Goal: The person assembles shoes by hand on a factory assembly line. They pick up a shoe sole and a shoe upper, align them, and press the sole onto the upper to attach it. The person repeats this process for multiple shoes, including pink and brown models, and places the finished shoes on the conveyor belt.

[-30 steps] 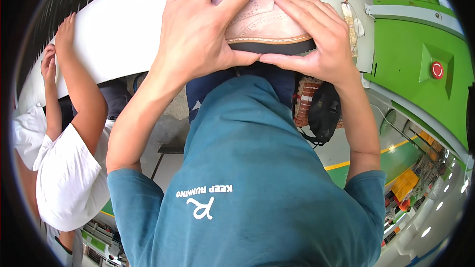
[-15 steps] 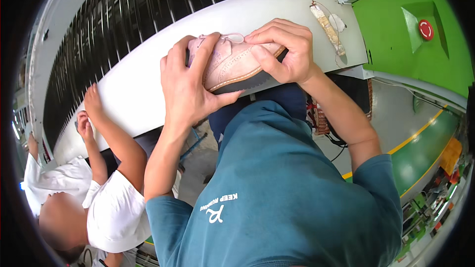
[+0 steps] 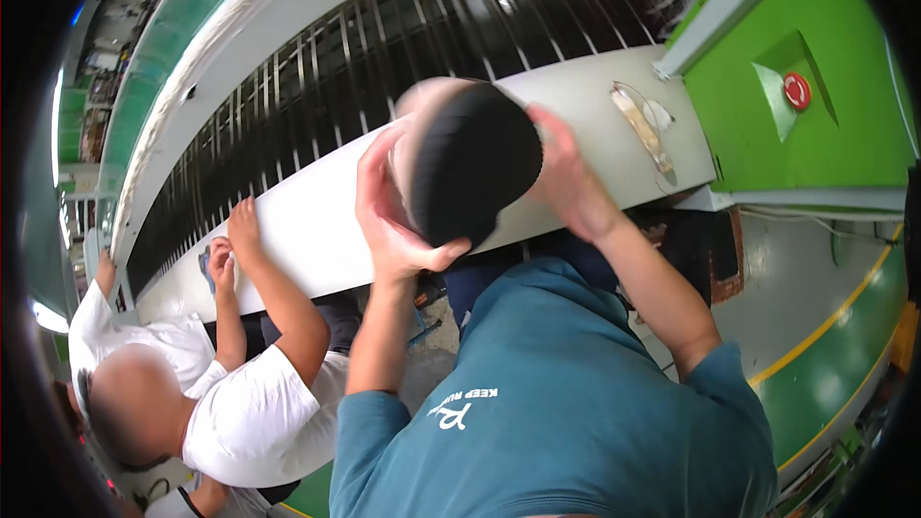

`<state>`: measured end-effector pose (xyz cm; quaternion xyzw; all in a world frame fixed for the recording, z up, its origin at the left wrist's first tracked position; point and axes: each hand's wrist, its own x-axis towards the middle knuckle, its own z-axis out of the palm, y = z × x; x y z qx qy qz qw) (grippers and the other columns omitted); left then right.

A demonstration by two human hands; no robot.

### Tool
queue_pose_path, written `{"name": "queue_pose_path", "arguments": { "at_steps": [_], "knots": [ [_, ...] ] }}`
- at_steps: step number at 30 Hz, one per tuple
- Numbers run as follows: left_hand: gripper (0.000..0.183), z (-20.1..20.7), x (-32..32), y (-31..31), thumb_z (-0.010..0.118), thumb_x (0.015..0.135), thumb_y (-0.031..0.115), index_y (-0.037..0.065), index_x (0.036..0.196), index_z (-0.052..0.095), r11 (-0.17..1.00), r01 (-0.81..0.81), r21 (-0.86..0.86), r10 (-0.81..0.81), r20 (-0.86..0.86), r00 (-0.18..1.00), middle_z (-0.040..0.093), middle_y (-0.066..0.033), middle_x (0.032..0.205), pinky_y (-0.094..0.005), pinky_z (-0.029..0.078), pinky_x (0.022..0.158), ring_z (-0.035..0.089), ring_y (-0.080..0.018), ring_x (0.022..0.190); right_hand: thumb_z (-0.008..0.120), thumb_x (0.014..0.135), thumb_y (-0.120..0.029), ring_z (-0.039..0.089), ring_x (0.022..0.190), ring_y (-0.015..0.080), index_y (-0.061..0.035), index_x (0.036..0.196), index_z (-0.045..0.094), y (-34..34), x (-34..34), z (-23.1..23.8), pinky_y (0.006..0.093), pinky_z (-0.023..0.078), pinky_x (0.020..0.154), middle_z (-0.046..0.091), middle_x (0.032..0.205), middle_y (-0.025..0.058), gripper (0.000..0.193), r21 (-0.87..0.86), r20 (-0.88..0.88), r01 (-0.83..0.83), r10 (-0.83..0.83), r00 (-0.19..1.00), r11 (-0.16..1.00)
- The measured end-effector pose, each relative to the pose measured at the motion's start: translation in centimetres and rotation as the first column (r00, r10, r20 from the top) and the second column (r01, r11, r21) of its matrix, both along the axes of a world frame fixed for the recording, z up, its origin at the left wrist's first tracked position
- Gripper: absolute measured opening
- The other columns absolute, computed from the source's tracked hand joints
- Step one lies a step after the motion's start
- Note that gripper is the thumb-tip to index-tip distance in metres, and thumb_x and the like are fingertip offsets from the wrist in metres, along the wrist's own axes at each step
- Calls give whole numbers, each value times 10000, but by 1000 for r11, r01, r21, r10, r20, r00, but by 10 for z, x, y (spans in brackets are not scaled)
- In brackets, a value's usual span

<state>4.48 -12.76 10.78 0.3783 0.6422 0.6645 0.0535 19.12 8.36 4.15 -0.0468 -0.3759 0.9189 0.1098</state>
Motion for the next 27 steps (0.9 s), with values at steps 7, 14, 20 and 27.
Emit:
{"name": "queue_pose_path", "arguments": {
  "at_steps": [7, 14, 20, 27],
  "knots": [
    [1484, 35, 6, 7, 1136, 628, 347, 56, 1746, 205, 903, -195, 383, 73, 309, 948, 575, -326, 1583, -597, 467, 1256, 608, -429, 1458, 1107, 639, -164, 410, 1629, 252, -55, 1818, 157, 12, -15, 69, 437, 384, 1323, 356, 1780, 130, 1517, 454, -216, 55, 49, 975, 889],
    [992, -58, -23, -71, 1138, 575, 245, -5, 1427, 696, 967, -199, -158, 201, -1, 979, 762, -167, 1380, -405, 564, 1154, 731, -271, 1290, 1063, 640, -58, 522, 1548, 269, -136, 1789, 255, 40, -26, 25, 439, 499, 1257, 451, 1703, 117, 1407, 837, 21, -86, 126, 992, 540],
    [920, -43, -27, -56, 1128, 555, 334, -15, 1320, 752, 927, -207, -314, 70, -396, 916, 786, -179, 1349, -431, 602, 1104, 756, -320, 1270, 1040, 726, -292, 575, 1452, 307, -55, 1635, 437, 43, -39, 30, 433, 512, 1199, 531, 1585, 173, 1115, 953, -266, 256, 44, 963, 159],
    [1069, -18, -20, -26, 1060, 523, 688, 25, 1310, 774, 828, -380, -413, -25, -704, 710, 835, -148, 1191, -443, 634, 991, 814, -361, 1067, 1102, 612, -410, 475, 1517, 467, 7, 1669, 362, 38, -43, 29, 523, 440, 1258, 424, 1592, 269, 1356, 975, -222, 222, 43, 974, 14]
  ]
}}
